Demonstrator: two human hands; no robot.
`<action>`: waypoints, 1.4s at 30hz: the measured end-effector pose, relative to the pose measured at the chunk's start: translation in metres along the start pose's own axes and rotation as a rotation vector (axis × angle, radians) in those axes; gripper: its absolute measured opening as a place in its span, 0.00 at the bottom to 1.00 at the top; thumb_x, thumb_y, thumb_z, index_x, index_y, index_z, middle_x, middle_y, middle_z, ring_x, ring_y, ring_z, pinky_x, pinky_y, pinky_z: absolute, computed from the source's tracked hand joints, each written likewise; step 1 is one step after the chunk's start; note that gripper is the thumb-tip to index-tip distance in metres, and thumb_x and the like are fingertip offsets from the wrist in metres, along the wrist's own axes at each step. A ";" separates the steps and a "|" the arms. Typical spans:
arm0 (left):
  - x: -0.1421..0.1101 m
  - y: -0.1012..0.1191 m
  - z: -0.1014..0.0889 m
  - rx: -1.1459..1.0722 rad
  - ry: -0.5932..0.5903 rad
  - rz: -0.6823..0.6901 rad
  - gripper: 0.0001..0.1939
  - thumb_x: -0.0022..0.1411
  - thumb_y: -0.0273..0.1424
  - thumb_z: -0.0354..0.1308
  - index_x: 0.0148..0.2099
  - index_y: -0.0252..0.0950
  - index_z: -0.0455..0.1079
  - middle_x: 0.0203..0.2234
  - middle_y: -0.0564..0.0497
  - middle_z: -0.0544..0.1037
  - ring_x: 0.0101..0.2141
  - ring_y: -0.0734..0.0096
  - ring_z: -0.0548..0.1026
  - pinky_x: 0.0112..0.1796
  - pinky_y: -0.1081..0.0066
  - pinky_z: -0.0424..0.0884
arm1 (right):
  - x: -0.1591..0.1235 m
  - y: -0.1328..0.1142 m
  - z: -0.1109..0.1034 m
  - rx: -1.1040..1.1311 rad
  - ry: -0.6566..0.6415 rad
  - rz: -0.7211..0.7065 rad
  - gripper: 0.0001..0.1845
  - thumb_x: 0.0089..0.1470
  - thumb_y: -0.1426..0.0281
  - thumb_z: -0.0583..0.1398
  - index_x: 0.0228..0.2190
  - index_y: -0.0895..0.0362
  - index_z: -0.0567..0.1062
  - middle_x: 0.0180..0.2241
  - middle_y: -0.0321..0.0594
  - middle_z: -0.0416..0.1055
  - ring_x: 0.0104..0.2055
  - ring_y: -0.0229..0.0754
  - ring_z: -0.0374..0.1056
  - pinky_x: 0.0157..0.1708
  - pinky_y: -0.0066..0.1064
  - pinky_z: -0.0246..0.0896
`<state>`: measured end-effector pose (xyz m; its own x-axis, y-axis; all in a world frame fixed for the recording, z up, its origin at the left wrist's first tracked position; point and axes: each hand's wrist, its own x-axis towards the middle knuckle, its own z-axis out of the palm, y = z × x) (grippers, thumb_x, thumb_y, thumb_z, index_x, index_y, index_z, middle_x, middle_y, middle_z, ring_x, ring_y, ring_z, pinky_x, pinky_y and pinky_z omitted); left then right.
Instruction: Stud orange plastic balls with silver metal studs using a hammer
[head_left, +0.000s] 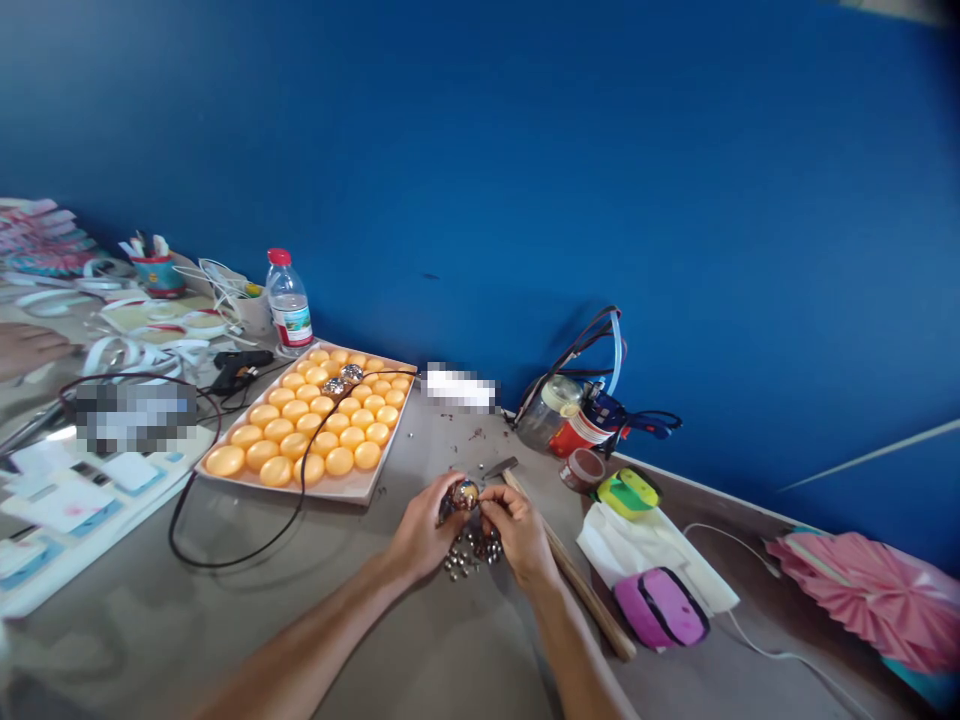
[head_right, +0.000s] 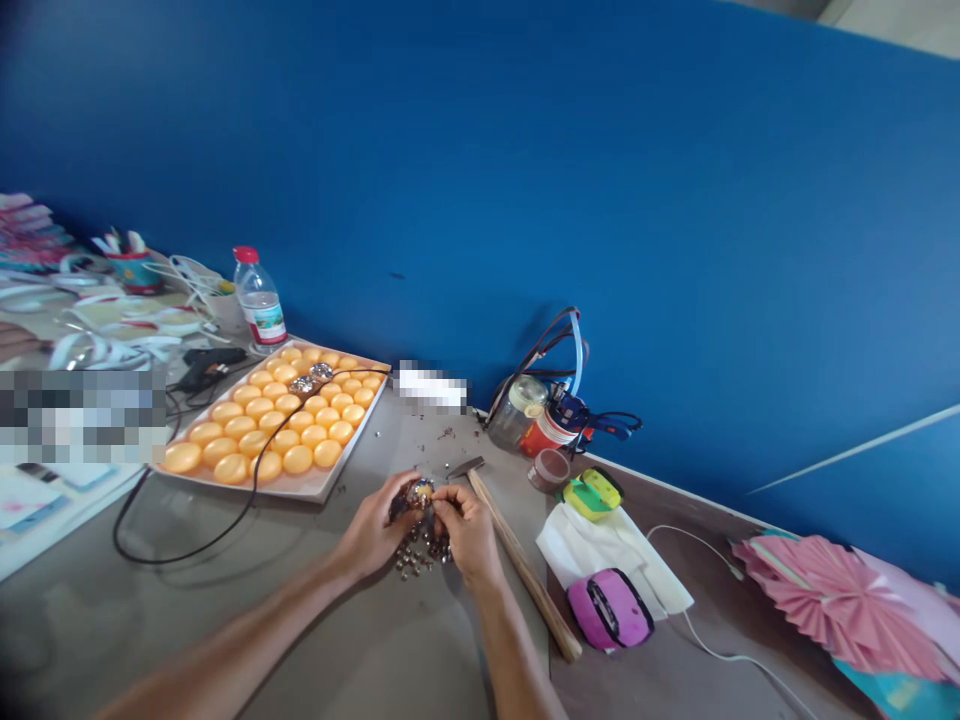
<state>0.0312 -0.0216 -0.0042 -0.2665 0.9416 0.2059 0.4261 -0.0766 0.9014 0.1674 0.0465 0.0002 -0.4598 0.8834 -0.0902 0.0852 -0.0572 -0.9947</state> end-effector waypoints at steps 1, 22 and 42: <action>0.000 0.000 0.000 0.003 -0.006 0.004 0.20 0.53 0.26 0.53 0.50 0.38 0.62 0.43 0.49 0.74 0.42 0.66 0.72 0.46 0.65 0.66 | 0.000 -0.001 0.000 -0.004 0.002 -0.002 0.08 0.43 0.64 0.59 0.25 0.57 0.70 0.15 0.28 0.60 0.18 0.32 0.55 0.21 0.25 0.50; -0.001 -0.009 0.002 0.077 -0.016 0.102 0.19 0.53 0.26 0.53 0.50 0.39 0.65 0.43 0.48 0.74 0.44 0.64 0.71 0.47 0.64 0.65 | -0.004 -0.003 -0.003 -0.005 -0.065 0.132 0.08 0.45 0.64 0.58 0.25 0.57 0.68 0.15 0.30 0.65 0.18 0.33 0.58 0.20 0.25 0.53; 0.002 -0.004 0.000 0.014 -0.011 0.038 0.19 0.53 0.28 0.54 0.49 0.38 0.64 0.43 0.48 0.74 0.43 0.64 0.71 0.46 0.65 0.65 | 0.004 -0.005 -0.020 -0.240 0.179 -0.099 0.08 0.48 0.64 0.54 0.29 0.56 0.66 0.16 0.29 0.61 0.19 0.35 0.58 0.23 0.26 0.54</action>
<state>0.0288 -0.0196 -0.0078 -0.2404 0.9415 0.2361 0.4483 -0.1080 0.8873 0.1830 0.0600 0.0063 -0.3156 0.9481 0.0377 0.2640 0.1258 -0.9563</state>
